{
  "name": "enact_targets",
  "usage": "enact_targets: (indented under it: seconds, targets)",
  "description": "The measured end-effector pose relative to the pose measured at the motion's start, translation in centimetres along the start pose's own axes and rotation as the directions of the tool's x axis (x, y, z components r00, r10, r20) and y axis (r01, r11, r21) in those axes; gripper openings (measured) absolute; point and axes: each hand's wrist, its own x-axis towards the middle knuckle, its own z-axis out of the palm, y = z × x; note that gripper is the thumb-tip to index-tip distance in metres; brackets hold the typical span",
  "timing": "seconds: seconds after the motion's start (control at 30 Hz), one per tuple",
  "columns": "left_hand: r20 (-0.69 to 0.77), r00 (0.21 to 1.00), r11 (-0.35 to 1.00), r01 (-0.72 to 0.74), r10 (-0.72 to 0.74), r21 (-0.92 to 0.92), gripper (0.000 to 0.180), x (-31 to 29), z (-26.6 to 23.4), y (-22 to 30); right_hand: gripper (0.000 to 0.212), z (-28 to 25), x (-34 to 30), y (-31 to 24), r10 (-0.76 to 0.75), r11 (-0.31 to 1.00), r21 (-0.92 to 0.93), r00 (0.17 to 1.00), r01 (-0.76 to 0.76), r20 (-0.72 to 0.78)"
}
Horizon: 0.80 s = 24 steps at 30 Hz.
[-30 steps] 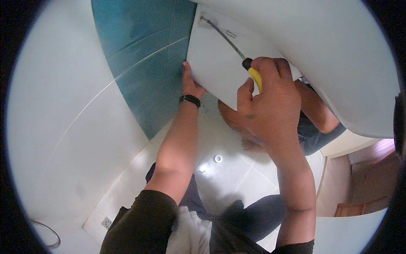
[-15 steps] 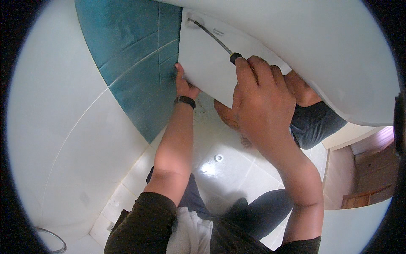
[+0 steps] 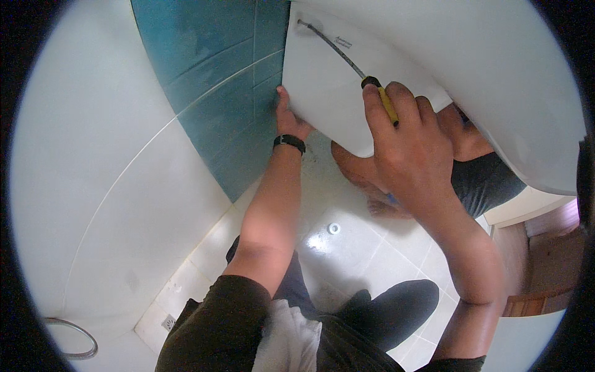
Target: The person secures a white wall-mounted sink to a tiled wall using a screwdriver. They align the sink, tighten the mounting screws, and adjust the position with assistance from another person.
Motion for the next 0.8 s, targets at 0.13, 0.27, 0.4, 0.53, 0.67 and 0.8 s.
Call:
enact_targets:
  seconds: [0.13, 0.27, 0.4, 0.53, 0.67, 0.8]
  targets:
    - [0.097, 0.995, 0.999, 0.000, 0.005, -0.046, 0.091, 1.5, -1.8, 0.0, 0.054, -0.8, 0.3, 0.8, -0.076, 0.997, 0.030, 0.997, 0.076, 0.006]
    - [0.090, 0.996, 0.999, 0.013, -0.008, -0.048, 0.094, 3.2, -3.8, 0.2, 0.059, -0.8, 0.3, 0.7, -0.094, 0.995, 0.011, 0.996, 0.094, 0.003]
    - [0.121, 0.993, 1.000, -0.002, 0.003, -0.005, 0.096, 2.4, -2.6, -0.5, 0.056, -1.0, 0.2, 1.0, -0.073, 0.997, 0.017, 0.997, 0.073, 0.019]
    - [0.128, 0.992, 0.999, -0.025, 0.019, 0.042, 0.101, 2.3, -2.5, -0.1, 0.047, -0.6, 0.4, 0.8, -0.027, 0.998, 0.049, 1.000, 0.027, 0.010]
    - [0.042, 0.999, 0.995, -0.011, 0.007, 0.094, 0.106, 0.7, -0.8, -0.3, 0.039, -0.3, 0.3, 0.5, 0.008, 0.998, 0.064, 1.000, -0.008, -0.003]
    - [0.056, 0.998, 0.997, -0.043, 0.039, 0.066, 0.094, 0.4, -0.6, 0.3, 0.036, 0.0, 0.3, -0.1, 0.030, 0.995, 0.100, 0.999, -0.026, -0.041]
